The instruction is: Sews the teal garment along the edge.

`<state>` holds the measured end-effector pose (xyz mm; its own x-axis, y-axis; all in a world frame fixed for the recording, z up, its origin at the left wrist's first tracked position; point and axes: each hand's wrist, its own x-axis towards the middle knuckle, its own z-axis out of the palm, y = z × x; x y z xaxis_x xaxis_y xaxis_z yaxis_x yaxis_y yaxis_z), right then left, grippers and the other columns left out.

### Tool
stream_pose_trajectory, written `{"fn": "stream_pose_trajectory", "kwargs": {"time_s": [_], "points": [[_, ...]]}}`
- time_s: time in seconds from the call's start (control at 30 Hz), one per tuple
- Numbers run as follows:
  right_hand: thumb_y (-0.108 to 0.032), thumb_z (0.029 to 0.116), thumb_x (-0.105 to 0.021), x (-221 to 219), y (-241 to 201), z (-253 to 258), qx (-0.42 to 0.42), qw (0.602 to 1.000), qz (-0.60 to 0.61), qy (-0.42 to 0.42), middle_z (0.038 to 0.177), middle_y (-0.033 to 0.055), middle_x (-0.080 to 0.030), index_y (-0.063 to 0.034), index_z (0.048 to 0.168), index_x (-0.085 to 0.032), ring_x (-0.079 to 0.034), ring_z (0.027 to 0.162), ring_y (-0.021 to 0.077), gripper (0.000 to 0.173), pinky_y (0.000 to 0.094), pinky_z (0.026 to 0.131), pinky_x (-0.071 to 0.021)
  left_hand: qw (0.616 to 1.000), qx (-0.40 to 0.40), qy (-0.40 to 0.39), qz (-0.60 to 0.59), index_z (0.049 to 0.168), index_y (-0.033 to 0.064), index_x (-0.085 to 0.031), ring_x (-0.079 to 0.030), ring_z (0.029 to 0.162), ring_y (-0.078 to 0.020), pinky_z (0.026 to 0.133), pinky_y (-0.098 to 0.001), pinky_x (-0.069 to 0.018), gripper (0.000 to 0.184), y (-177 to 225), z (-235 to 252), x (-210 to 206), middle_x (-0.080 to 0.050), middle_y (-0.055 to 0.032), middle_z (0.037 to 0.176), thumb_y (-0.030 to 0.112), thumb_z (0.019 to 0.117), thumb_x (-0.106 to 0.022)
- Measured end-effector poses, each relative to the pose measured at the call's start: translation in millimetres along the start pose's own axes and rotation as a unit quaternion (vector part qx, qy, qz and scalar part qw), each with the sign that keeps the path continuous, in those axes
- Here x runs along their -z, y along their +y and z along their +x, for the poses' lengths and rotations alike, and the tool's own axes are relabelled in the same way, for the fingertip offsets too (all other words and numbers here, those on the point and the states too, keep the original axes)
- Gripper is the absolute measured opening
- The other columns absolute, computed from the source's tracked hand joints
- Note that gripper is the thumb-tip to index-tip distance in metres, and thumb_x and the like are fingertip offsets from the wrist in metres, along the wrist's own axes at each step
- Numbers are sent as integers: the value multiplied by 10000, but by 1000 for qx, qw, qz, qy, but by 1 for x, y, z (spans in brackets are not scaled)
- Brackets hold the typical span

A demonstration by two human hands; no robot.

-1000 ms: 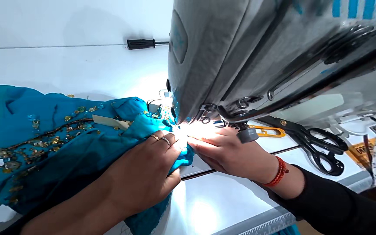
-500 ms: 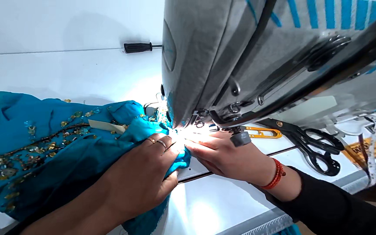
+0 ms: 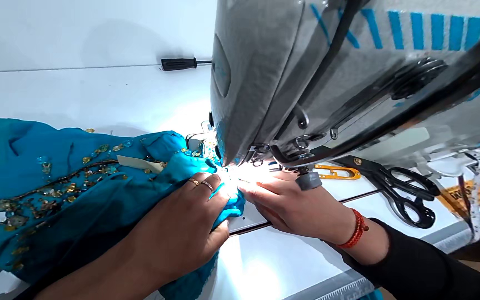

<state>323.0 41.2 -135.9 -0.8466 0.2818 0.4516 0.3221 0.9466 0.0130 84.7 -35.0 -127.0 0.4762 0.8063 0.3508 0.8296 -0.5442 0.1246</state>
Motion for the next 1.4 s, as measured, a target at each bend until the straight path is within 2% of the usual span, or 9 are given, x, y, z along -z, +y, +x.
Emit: {"fn": "stream_pose_trajectory", "kwargs": {"time_s": [0.17,0.33,0.43,0.5,0.67,0.77,0.83,1.23,1.4], "points": [[-176,973,-507,-1,0,0,-3,1000,9,-7,1040,27,-761,-160,1128,-773,-687,879,187,308,355,733,-503,1000,3,-1,0,1120,120,-773,-656,1193,-272,969,-382,-541,481,0,-1,-1,-721,-94,1184,412,939,-437],[-180,976,-500,-1,0,1,-4,1000,11,-6,1026,29,-759,-155,1122,-775,-682,867,188,312,359,719,-495,1000,-1,16,12,1057,142,-786,-630,1201,-310,984,-412,-510,461,0,-1,-1,-731,-94,1133,425,928,-446],[-186,976,-497,-1,1,2,-5,1000,12,-6,999,30,-752,-157,1121,-776,-671,841,184,316,357,709,-484,1000,15,5,8,1089,154,-781,-641,1209,-297,983,-420,-523,470,0,-2,-1,-724,-113,1175,434,940,-434],[-190,980,-492,-2,2,1,-6,1000,12,-13,1054,36,-763,-159,1136,-772,-684,870,185,323,362,735,-491,1000,17,3,8,1106,152,-781,-653,1198,-280,978,-411,-530,479,1,-1,-1,-728,-107,1171,431,942,-428],[-188,969,-493,-3,3,3,1,1000,31,-1,873,21,-719,-163,1110,-782,-640,765,172,322,336,679,-474,1000,11,11,9,1090,158,-786,-664,1178,-259,951,-378,-544,458,2,-2,0,-735,-91,1155,409,940,-434],[-163,970,-483,-1,4,3,21,999,45,2,1028,52,-764,-149,1105,-768,-698,861,175,316,329,696,-515,1000,7,17,14,1132,169,-784,-679,1134,-255,917,-364,-551,466,6,-4,0,-742,-82,1131,395,937,-425],[-144,969,-483,-1,4,3,31,998,49,5,1056,69,-766,-135,1091,-768,-711,884,172,310,312,701,-529,1000,7,18,19,1139,172,-784,-681,1128,-274,907,-373,-551,475,8,-6,-1,-744,-92,1127,399,944,-415],[-137,959,-507,1,2,2,32,999,40,4,983,62,-757,-134,1086,-773,-689,814,175,294,309,657,-513,1000,1,23,16,1121,161,-779,-673,1132,-278,904,-357,-546,464,11,-8,-3,-745,-85,1101,395,951,-416],[-134,966,-510,2,1,2,31,999,38,-2,1053,66,-765,-136,1096,-768,-712,896,184,289,318,710,-537,999,1,21,24,1126,160,-782,-677,1143,-271,905,-356,-549,472,10,-8,-2,-748,-88,1125,394,950,-412]]}}
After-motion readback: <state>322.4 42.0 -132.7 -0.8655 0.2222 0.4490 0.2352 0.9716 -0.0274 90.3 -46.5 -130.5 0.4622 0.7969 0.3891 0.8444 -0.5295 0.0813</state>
